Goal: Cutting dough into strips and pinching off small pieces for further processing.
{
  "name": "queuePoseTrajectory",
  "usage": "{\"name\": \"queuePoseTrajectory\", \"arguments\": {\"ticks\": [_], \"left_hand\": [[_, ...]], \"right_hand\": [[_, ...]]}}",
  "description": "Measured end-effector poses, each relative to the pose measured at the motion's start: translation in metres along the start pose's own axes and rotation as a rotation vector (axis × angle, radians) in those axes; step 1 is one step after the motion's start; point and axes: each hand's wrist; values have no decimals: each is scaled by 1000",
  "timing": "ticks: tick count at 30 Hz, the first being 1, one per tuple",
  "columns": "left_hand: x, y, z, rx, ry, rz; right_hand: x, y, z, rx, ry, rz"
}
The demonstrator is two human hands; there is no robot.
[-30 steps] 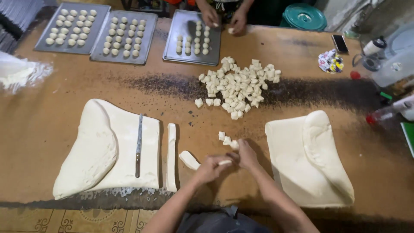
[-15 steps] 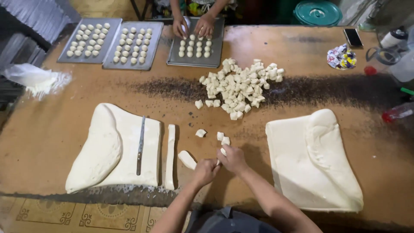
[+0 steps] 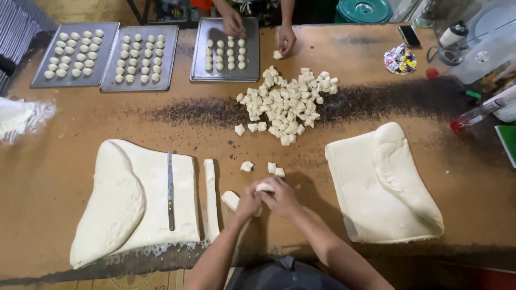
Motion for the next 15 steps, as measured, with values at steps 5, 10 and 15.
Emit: {"name": "queuePoseTrajectory", "arguments": {"ticks": [5,10,15], "left_hand": [[-9,-29,-47,-73,303,248],[19,-25,-48,-204,121,127],[30,-11,-74,-240,294,154]], "right_hand": [[0,-9,-78,-286,-413,116],[21,1,-11,-510,-423,417],[1,-3,-10,244,-15,91]]}}
Point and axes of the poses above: each hand's wrist, its own y-axis towards the middle knuckle, its own x-axis out of the back of the hand, z = x × y, and after that the axes turned 3 degrees about -z, right-handed
